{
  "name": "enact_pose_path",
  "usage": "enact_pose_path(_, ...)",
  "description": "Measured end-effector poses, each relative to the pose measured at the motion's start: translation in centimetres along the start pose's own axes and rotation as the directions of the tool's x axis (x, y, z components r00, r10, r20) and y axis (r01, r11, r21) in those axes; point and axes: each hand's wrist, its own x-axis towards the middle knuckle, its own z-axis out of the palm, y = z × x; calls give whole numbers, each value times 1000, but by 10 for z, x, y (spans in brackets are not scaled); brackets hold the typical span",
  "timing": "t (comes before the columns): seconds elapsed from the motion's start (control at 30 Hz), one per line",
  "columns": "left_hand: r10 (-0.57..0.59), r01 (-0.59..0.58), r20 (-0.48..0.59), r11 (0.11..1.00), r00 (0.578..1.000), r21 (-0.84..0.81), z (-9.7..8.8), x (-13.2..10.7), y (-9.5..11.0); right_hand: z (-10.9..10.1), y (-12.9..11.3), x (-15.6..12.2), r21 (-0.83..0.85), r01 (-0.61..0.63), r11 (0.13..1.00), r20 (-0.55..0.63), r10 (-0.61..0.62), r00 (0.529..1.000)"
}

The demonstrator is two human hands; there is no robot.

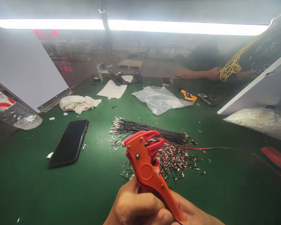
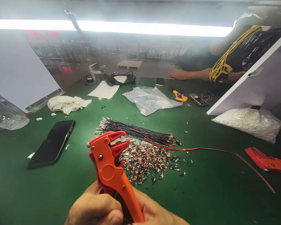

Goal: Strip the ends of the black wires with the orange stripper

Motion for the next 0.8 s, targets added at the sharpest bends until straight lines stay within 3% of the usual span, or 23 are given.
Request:
enact_pose_path(0.13,52,-51,29,998,998,-48,-20,7,9,-12,1,-4,-37,134,990,37,-133,990)
enact_pose_path(0.17,86,-88,54,996,995,27,-27,9,11,-17,0,-7,-80,171,982,30,-169,985)
enact_pose_path(0.27,299,-248,-141,922,944,296,-45,13,13,-30,-5,-17,-438,284,853,-73,-349,934)
enact_pose_path(0.37,473,-365,-111,791,874,491,-48,13,13,-33,-10,-20,-578,299,759,-121,-442,889)
enact_pose_path(0.47,552,-447,-75,741,831,500,-42,14,11,-30,-7,-15,-473,352,808,-128,-458,880)
enact_pose_path(0.57,584,-452,-121,729,803,514,-40,14,7,-30,0,-10,-440,303,846,-155,-403,902)
enact_pose_path(0.7,588,-423,-172,727,791,541,-43,15,6,-33,1,-13,-386,228,894,-155,-306,939)
enact_pose_path(0.8,576,-424,-155,734,803,531,-44,17,6,-28,-2,-17,-494,162,854,-170,-277,946)
